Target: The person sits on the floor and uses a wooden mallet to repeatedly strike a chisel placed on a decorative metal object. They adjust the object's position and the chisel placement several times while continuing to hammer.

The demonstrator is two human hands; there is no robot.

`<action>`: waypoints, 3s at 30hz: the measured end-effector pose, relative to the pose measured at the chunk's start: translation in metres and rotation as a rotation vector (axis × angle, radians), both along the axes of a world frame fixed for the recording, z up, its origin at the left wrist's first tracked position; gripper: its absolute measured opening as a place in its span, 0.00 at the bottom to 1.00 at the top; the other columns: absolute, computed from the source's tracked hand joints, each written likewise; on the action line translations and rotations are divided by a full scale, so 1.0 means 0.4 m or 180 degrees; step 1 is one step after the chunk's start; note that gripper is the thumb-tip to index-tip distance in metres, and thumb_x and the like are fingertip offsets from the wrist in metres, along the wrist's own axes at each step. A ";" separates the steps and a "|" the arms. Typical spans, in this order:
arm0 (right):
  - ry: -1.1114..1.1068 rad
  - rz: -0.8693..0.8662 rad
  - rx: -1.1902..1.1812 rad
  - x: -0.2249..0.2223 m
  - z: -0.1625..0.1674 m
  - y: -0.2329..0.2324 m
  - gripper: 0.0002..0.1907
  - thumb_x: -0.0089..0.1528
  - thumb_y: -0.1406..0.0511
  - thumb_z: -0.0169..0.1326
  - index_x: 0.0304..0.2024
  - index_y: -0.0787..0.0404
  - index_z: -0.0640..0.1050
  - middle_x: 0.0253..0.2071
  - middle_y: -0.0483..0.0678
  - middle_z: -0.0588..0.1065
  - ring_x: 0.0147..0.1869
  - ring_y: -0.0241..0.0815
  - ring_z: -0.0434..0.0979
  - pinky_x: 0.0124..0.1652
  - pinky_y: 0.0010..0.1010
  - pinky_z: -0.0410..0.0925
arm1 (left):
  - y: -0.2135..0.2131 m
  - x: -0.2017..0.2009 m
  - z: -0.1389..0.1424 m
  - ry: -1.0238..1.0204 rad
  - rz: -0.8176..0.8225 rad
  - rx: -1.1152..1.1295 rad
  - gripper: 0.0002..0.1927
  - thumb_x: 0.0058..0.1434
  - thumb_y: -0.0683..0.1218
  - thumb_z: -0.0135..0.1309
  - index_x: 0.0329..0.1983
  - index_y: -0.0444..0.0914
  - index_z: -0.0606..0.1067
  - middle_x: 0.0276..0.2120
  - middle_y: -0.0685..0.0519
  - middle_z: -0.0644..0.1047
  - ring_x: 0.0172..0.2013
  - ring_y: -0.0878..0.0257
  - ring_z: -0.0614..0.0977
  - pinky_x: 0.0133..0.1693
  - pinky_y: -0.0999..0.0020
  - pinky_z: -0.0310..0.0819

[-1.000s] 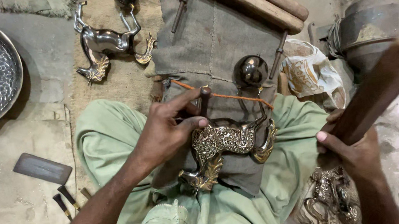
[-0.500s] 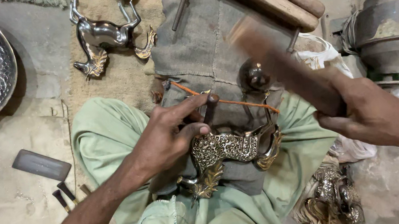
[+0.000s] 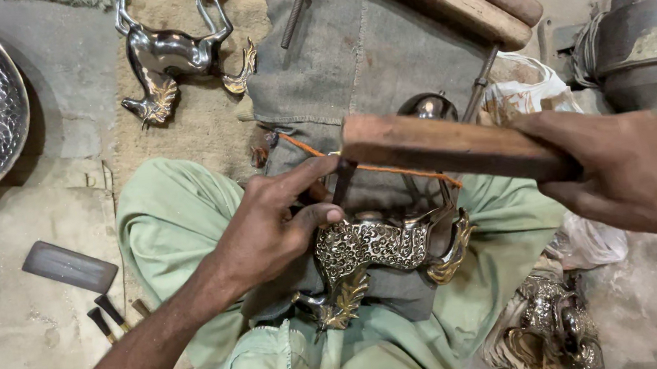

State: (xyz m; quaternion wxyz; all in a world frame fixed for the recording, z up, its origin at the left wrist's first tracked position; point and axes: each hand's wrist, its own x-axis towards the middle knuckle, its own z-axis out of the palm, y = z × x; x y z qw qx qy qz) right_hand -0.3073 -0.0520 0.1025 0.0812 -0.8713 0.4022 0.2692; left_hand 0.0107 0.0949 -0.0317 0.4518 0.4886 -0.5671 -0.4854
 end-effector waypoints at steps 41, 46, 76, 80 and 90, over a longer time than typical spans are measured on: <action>0.0095 -0.0663 0.0348 0.044 0.013 -0.008 0.34 0.53 0.63 0.68 0.60 0.53 0.70 0.39 0.50 0.82 0.38 0.44 0.86 0.42 0.37 0.78 | -0.005 0.024 -0.039 0.0248 -0.0154 0.0000 0.28 0.57 0.41 0.62 0.63 0.36 0.74 0.32 0.48 0.83 0.32 0.61 0.85 0.37 0.65 0.79; -0.0490 -0.0820 0.0252 0.055 0.020 -0.013 0.32 0.51 0.65 0.68 0.55 0.59 0.71 0.37 0.53 0.81 0.37 0.46 0.85 0.39 0.39 0.77 | -0.004 0.028 -0.041 0.0314 -0.0177 -0.0006 0.27 0.59 0.40 0.61 0.63 0.36 0.74 0.32 0.48 0.83 0.32 0.62 0.85 0.37 0.65 0.79; 0.0655 -0.0816 0.0460 0.054 0.021 -0.058 0.32 0.58 0.62 0.65 0.63 0.49 0.68 0.40 0.54 0.82 0.34 0.44 0.86 0.41 0.37 0.77 | 0.004 0.042 -0.075 0.0388 -0.0046 -0.0328 0.26 0.59 0.43 0.62 0.61 0.32 0.74 0.34 0.46 0.83 0.35 0.60 0.86 0.40 0.63 0.79; 0.0188 -0.1315 0.0636 0.074 0.024 -0.061 0.30 0.57 0.65 0.64 0.61 0.56 0.69 0.41 0.56 0.83 0.35 0.49 0.85 0.40 0.44 0.78 | 0.004 0.045 -0.084 0.0518 -0.0090 -0.0153 0.26 0.58 0.43 0.63 0.60 0.34 0.75 0.32 0.48 0.83 0.32 0.62 0.84 0.38 0.65 0.78; 0.0183 0.0409 0.0125 0.108 0.061 -0.075 0.39 0.47 0.57 0.72 0.60 0.52 0.73 0.39 0.51 0.84 0.36 0.43 0.86 0.42 0.35 0.79 | 0.030 0.051 -0.105 0.1116 0.0105 0.0195 0.26 0.60 0.41 0.60 0.63 0.35 0.72 0.31 0.50 0.83 0.33 0.67 0.84 0.37 0.70 0.80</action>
